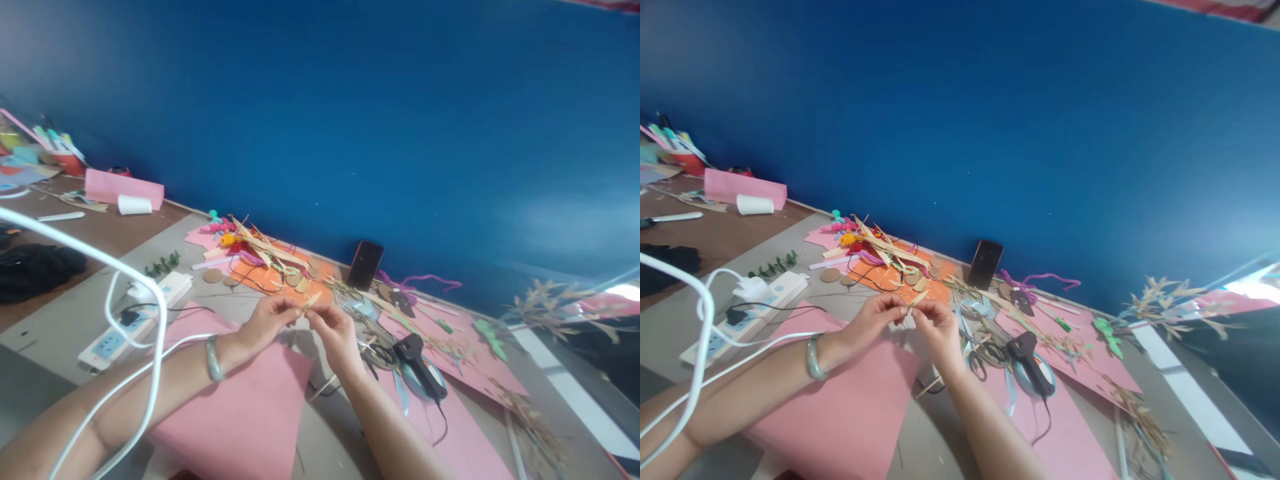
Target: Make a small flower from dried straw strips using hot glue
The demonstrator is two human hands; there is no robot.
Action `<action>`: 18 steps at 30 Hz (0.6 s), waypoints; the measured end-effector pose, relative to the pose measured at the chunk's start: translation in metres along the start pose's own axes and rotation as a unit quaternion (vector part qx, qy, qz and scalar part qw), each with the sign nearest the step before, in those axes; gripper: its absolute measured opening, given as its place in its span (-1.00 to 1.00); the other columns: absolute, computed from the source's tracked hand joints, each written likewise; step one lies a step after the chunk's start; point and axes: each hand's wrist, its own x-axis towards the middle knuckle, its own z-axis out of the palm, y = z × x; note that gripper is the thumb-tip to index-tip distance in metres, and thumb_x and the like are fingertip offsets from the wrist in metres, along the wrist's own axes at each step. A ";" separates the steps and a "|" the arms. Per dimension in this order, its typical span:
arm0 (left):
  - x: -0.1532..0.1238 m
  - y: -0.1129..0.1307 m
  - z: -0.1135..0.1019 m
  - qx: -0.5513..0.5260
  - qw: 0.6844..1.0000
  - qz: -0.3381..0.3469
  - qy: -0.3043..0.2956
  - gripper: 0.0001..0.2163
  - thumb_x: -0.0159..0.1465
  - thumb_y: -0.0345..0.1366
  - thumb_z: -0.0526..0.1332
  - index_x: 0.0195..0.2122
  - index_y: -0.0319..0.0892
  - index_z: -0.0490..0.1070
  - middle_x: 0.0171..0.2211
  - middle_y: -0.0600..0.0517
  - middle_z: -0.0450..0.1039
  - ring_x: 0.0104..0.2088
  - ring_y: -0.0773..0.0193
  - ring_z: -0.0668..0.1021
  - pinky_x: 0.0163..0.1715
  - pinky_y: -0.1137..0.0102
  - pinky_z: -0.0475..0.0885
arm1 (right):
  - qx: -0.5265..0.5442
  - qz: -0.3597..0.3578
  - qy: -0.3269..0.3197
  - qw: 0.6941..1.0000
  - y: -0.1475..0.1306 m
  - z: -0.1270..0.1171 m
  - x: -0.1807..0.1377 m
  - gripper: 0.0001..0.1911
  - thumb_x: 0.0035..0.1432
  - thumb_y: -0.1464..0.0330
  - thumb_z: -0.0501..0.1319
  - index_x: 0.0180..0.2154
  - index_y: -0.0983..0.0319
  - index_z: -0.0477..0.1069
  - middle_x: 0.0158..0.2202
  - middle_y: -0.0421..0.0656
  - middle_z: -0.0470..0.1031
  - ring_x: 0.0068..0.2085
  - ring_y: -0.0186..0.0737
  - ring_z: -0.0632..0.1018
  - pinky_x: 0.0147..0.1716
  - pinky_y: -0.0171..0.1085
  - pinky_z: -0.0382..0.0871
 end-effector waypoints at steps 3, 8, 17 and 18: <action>0.007 0.010 -0.006 -0.006 0.999 0.032 0.035 -0.87 0.11 -0.27 0.27 -0.49 -0.22 0.43 -0.59 0.10 0.37 -0.50 0.36 0.39 -0.42 0.44 0.29 | -0.023 0.013 -0.014 1.000 0.001 -0.007 0.005 -0.77 0.01 0.28 0.29 -0.28 0.26 0.52 -0.37 -0.12 0.57 -0.44 -0.27 0.48 -0.42 -0.29 0.36; 0.019 0.027 -0.022 -0.058 0.994 0.045 0.082 -0.88 0.10 -0.30 0.27 -0.51 -0.22 0.40 -0.60 0.10 0.36 -0.52 0.39 0.38 -0.45 0.46 0.27 | -0.225 -0.032 -0.120 0.966 0.011 -0.011 0.011 -0.86 0.03 0.37 0.20 -0.40 0.26 0.52 -0.45 -0.14 0.58 -0.45 -0.24 0.51 -0.42 -0.31 0.35; 0.015 0.021 -0.032 -0.097 0.988 0.018 0.116 -0.87 0.04 -0.28 0.29 -0.51 -0.21 0.37 -0.62 0.13 0.36 -0.57 0.41 0.36 -0.52 0.48 0.23 | -0.391 -0.096 -0.180 0.898 0.018 0.003 0.004 -0.85 0.00 0.50 0.21 -0.52 0.19 0.50 -0.53 -0.19 0.53 -0.49 -0.27 0.45 -0.35 -0.29 0.24; 0.014 0.018 -0.032 -0.091 0.988 0.008 0.121 -0.87 0.03 -0.28 0.29 -0.52 -0.21 0.37 -0.63 0.13 0.36 -0.58 0.41 0.36 -0.53 0.48 0.23 | -0.407 -0.101 -0.181 0.889 0.016 0.004 0.004 -0.84 0.01 0.51 0.20 -0.52 0.19 0.50 -0.51 -0.18 0.54 -0.47 -0.25 0.47 -0.30 -0.27 0.23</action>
